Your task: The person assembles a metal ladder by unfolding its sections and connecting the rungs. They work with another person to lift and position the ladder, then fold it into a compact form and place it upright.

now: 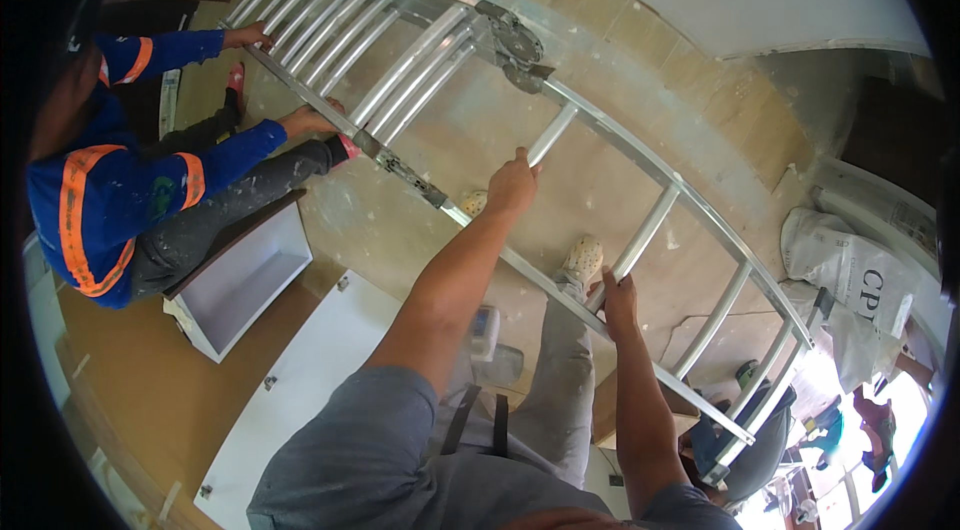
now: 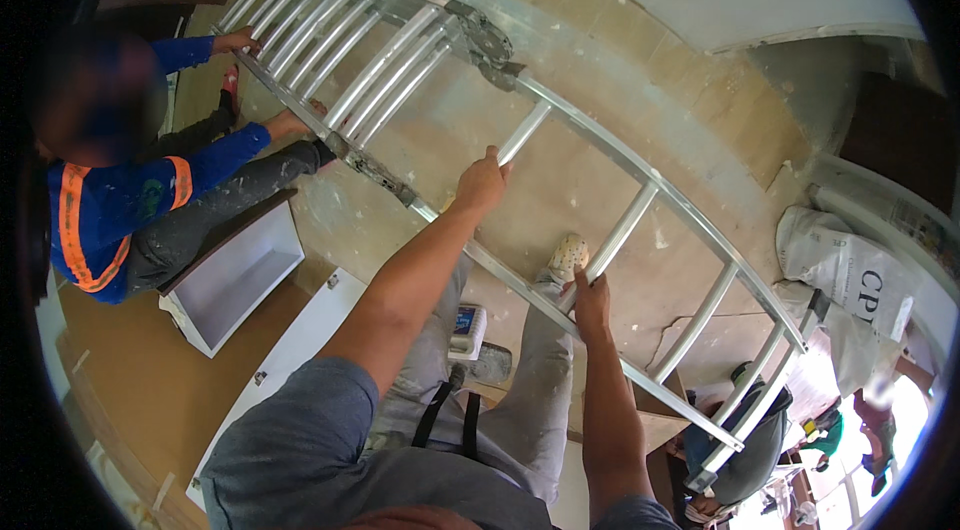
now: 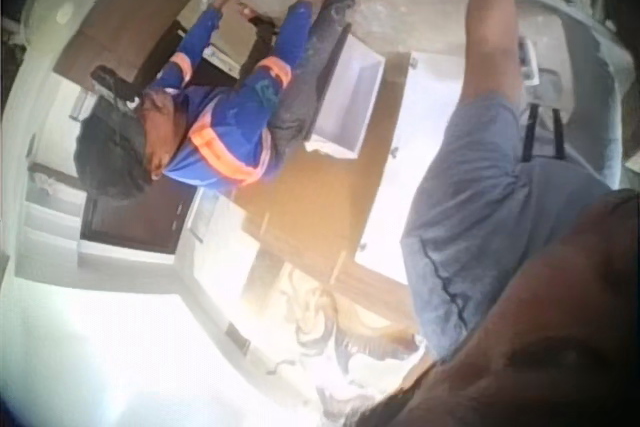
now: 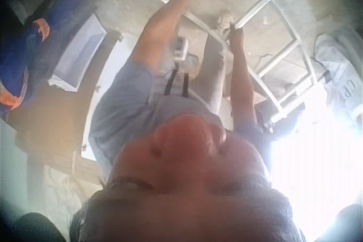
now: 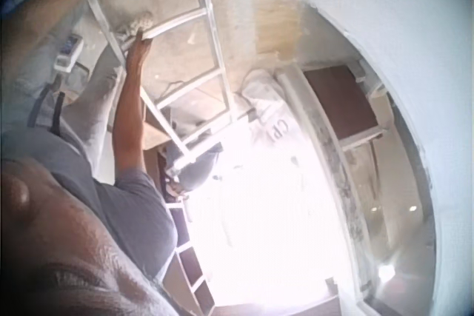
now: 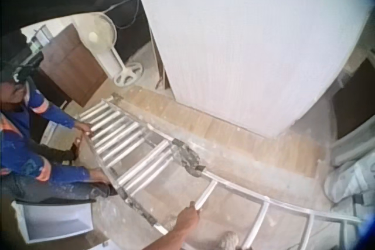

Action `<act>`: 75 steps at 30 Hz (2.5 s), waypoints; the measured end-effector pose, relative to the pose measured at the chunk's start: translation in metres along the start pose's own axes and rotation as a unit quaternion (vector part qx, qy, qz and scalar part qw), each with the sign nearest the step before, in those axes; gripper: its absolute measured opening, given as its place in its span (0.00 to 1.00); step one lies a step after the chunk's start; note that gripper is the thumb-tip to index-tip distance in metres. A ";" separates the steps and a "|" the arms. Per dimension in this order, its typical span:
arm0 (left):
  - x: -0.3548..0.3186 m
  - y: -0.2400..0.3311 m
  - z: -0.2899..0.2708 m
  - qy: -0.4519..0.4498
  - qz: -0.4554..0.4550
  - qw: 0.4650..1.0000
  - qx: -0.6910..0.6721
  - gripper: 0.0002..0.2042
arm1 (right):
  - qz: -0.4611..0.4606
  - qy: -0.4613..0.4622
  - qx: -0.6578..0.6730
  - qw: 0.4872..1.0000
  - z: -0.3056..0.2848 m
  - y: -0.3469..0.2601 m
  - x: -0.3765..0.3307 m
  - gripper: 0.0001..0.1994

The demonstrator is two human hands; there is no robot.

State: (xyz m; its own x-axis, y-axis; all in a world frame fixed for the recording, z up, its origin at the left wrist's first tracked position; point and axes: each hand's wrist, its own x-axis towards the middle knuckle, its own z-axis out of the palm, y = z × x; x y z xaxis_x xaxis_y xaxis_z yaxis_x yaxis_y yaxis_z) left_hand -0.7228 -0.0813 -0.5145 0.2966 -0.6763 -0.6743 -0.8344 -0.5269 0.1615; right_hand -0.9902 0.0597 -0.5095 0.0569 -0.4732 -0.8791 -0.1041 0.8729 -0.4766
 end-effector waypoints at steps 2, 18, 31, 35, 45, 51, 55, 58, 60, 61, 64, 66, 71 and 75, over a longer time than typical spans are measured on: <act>-0.009 0.003 -0.010 -0.010 -0.019 1.000 -0.003 0.20 | -0.030 0.000 -0.169 0.985 -0.007 -0.017 -0.020 0.27; -0.058 0.039 -0.100 -0.125 -0.057 0.982 0.127 0.32 | -0.064 -0.036 -0.572 0.817 -0.157 -0.155 -0.297 0.20; -0.135 0.099 -0.197 -0.335 -0.095 0.903 0.250 0.20 | -0.119 -0.134 -0.552 0.815 -0.200 -0.251 -0.388 0.28; -0.134 0.103 -0.210 -0.320 -0.019 0.873 0.367 0.21 | -0.136 -0.195 -0.503 0.831 -0.207 -0.248 -0.383 0.27; -0.123 0.107 -0.227 -0.444 -0.054 0.806 0.389 0.18 | -0.021 -0.198 -0.520 0.830 -0.187 -0.278 -0.389 0.31; -0.237 0.139 -0.295 -0.060 0.345 0.914 0.203 0.37 | -0.010 -0.164 -0.480 0.862 -0.178 -0.277 -0.399 0.30; -0.402 0.183 -0.258 -0.010 0.539 0.839 0.076 0.44 | -0.024 -0.177 -0.568 0.804 -0.215 -0.281 -0.387 0.37; -0.399 0.243 -0.199 0.047 0.565 0.817 0.110 0.35 | -0.094 -0.173 -0.524 0.829 -0.266 -0.303 -0.389 0.32; -0.389 0.299 -0.185 0.047 0.569 0.811 0.130 0.28 | -0.150 -0.084 -0.544 0.821 -0.315 -0.317 -0.397 0.27; -0.411 0.192 -0.193 0.043 0.576 0.805 0.134 0.26 | -0.166 -0.070 -0.532 0.828 -0.225 -0.257 -0.430 0.24; -0.403 0.203 -0.179 0.109 0.592 0.793 0.091 0.20 | -0.456 0.191 -0.273 0.825 -0.256 -0.251 -0.498 0.18; -0.403 0.205 -0.185 0.128 0.564 0.812 0.076 0.20 | -0.303 0.135 -0.179 0.926 -0.317 -0.220 -0.565 0.09; -0.404 0.206 -0.192 0.141 0.541 0.826 0.069 0.21 | -0.237 0.408 0.072 0.879 -0.480 -0.047 -0.590 0.23; -0.409 0.230 -0.194 0.146 0.536 0.824 0.108 0.20 | -0.382 0.380 -0.074 0.839 -0.620 0.013 -0.486 0.40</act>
State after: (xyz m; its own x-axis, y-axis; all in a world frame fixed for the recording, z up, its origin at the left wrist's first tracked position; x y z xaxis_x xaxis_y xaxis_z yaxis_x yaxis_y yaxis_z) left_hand -0.9459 -0.0256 -0.0616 -0.5925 -0.8053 -0.0202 -0.7433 0.5369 0.3990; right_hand -1.6351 0.2275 -0.0885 -0.4808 -0.8761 -0.0371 -0.4502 0.2829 -0.8469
